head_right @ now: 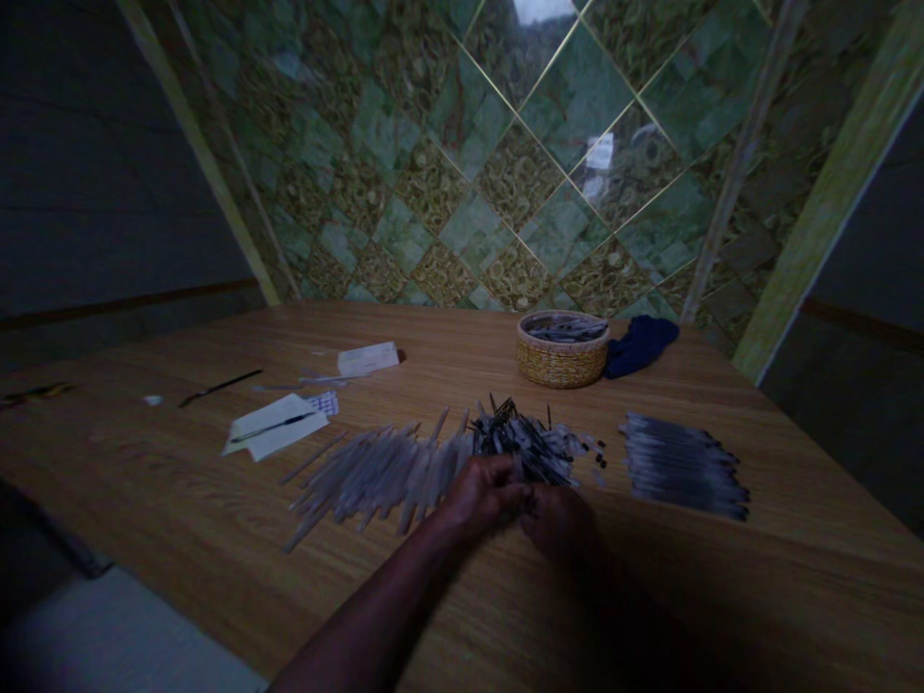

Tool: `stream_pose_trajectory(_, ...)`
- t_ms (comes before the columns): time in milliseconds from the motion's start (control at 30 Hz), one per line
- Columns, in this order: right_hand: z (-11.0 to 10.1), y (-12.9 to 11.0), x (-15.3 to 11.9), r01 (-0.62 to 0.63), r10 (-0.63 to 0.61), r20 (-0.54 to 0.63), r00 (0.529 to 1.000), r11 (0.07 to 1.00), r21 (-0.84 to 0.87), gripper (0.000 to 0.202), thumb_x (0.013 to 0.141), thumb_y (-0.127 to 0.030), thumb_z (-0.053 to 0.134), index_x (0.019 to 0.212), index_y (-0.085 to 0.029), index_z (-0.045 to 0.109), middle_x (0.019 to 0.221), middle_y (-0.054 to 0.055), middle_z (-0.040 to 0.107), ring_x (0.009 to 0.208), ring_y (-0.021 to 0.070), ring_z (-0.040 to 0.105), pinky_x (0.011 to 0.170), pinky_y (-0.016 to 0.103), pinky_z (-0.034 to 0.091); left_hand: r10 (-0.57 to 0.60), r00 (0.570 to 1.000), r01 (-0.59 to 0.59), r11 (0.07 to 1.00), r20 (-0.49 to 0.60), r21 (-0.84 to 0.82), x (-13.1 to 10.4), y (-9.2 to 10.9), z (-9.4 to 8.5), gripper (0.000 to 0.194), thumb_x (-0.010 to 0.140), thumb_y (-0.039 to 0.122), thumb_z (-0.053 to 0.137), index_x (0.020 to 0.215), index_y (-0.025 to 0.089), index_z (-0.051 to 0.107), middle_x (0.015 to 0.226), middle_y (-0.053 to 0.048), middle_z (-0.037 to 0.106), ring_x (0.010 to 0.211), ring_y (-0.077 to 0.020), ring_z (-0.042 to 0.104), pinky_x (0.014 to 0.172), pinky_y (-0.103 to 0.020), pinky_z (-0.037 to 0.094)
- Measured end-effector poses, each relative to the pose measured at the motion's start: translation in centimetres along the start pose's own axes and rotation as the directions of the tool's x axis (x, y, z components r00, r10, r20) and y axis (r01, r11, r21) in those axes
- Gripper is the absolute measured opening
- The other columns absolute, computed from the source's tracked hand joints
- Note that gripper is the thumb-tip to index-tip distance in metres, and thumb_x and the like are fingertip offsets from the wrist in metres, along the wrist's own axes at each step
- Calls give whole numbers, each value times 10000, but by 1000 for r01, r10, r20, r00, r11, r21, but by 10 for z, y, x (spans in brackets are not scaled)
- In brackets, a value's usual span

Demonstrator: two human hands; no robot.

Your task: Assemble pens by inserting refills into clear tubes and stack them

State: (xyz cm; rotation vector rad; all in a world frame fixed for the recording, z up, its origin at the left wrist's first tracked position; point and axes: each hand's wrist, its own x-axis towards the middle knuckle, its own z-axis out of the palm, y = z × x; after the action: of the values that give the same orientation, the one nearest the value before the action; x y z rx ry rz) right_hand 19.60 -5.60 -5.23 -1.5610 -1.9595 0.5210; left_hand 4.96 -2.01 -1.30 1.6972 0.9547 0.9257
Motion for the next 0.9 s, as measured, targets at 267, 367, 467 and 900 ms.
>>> stream_pose_trajectory(267, -32, -6, 7, -105, 159, -16, 987, 721, 685, 292, 669, -326, 541, 924, -182, 545, 539, -49, 549, 338, 71, 369, 347, 201, 271, 213, 970, -236, 945, 119, 226, -2, 7, 0, 100, 670, 140, 608, 575, 155, 580, 552, 39, 478, 540, -103, 429, 492, -191, 295)
stream_pose_trajectory(367, -41, -21, 5, 26, 106, -190, 976, 809, 587, 321, 705, -376, 573, 954, -173, 569, 520, -59, 482, 396, 85, 399, 397, 215, 304, 246, 961, -272, 926, 125, 261, -2, 6, 1, 121, 682, 150, 609, 567, 158, 573, 550, 30, 492, 536, -109, 433, 491, -195, 299)
stream_pose_trajectory(467, -43, -29, 4, 105, -8, -283, 959, 939, 328, 218, 742, -383, 562, 807, -179, 600, 508, -50, 435, 460, 100, 419, 451, 223, 328, 272, 953, -301, 905, 136, 299, -2, 6, 3, 84, 705, 162, 594, 622, 155, 604, 585, 7, 544, 551, -124, 471, 507, -203, 321)
stream_pose_trajectory(900, -38, -28, 7, 224, -213, -330, 920, 975, -3, 229, 832, -311, 453, 639, -199, 503, 496, -36, 454, 459, 102, 452, 480, 209, 332, 209, 966, -254, 872, 150, 419, -2, 12, 0, 110, 706, 184, 556, 607, 149, 523, 569, 36, 467, 566, -98, 445, 510, -184, 309)
